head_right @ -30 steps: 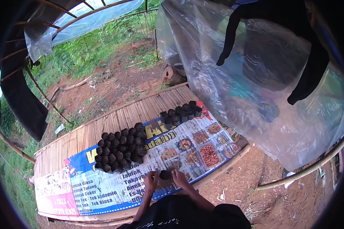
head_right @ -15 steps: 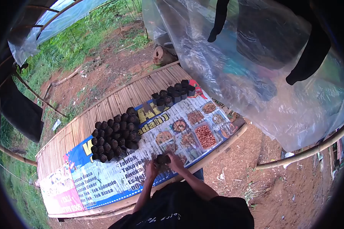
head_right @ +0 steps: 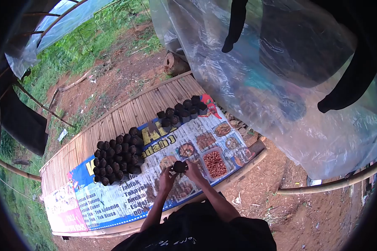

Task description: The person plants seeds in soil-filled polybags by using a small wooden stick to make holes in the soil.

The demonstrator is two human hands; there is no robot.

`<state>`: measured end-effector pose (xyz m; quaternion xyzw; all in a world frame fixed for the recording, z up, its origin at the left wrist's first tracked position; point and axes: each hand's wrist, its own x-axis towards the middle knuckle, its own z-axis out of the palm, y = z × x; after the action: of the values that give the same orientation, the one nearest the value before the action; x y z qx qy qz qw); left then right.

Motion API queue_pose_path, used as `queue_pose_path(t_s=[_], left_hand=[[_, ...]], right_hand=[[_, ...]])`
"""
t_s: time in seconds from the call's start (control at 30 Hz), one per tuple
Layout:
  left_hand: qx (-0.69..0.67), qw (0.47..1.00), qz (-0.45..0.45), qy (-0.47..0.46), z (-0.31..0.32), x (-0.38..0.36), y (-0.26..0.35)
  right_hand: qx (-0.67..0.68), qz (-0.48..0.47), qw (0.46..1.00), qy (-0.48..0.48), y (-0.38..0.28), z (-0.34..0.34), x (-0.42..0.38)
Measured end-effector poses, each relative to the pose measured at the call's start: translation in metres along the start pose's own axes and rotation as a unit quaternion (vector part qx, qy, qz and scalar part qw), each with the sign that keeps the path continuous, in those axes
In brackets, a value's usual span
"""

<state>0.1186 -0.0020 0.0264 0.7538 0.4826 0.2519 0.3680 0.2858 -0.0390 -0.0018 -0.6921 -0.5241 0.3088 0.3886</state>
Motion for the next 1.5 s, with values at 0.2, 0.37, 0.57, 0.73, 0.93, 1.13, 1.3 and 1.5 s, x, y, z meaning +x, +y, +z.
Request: queue_pose_path(t_s=[0.2, 0.37, 0.57, 0.73, 0.93, 1.13, 1.3, 1.5], left_hand=[[-0.008, 0.999, 0.047, 0.001, 0.045, 0.082, 0.054], [0.072, 0.991, 0.11, 0.026, 0.105, 0.141, 0.063], [0.035, 0.996, 0.085, -0.011, 0.168, 0.186, 0.06], [0.024, 0.998, 0.057, -0.023, 0.201, 0.207, 0.045], [0.028, 0.999, 0.016, -0.022, 0.204, 0.225, 0.051], [0.002, 1.0, 0.025, 0.013, 0.206, 0.252, 0.047], [-0.051, 0.998, -0.003, -0.03, 0.199, 0.257, 0.051], [-0.129, 0.992, 0.018, -0.004, 0.192, 0.239, 0.042]], right_hand=[[0.026, -0.003, 1.0, 0.017, 0.021, -0.083, 0.065], [0.009, 0.011, 0.999, 0.044, 0.051, -0.138, 0.108], [-0.006, 0.026, 0.999, 0.041, 0.107, -0.163, 0.144], [-0.051, 0.02, 0.997, 0.061, 0.131, -0.162, 0.164], [-0.077, 0.012, 0.993, 0.089, 0.156, -0.152, 0.191], [-0.075, -0.001, 0.989, 0.127, 0.155, -0.153, 0.211], [-0.059, -0.001, 0.99, 0.127, 0.161, -0.149, 0.221], [0.107, 0.052, 0.983, 0.137, 0.167, -0.149, 0.202]])
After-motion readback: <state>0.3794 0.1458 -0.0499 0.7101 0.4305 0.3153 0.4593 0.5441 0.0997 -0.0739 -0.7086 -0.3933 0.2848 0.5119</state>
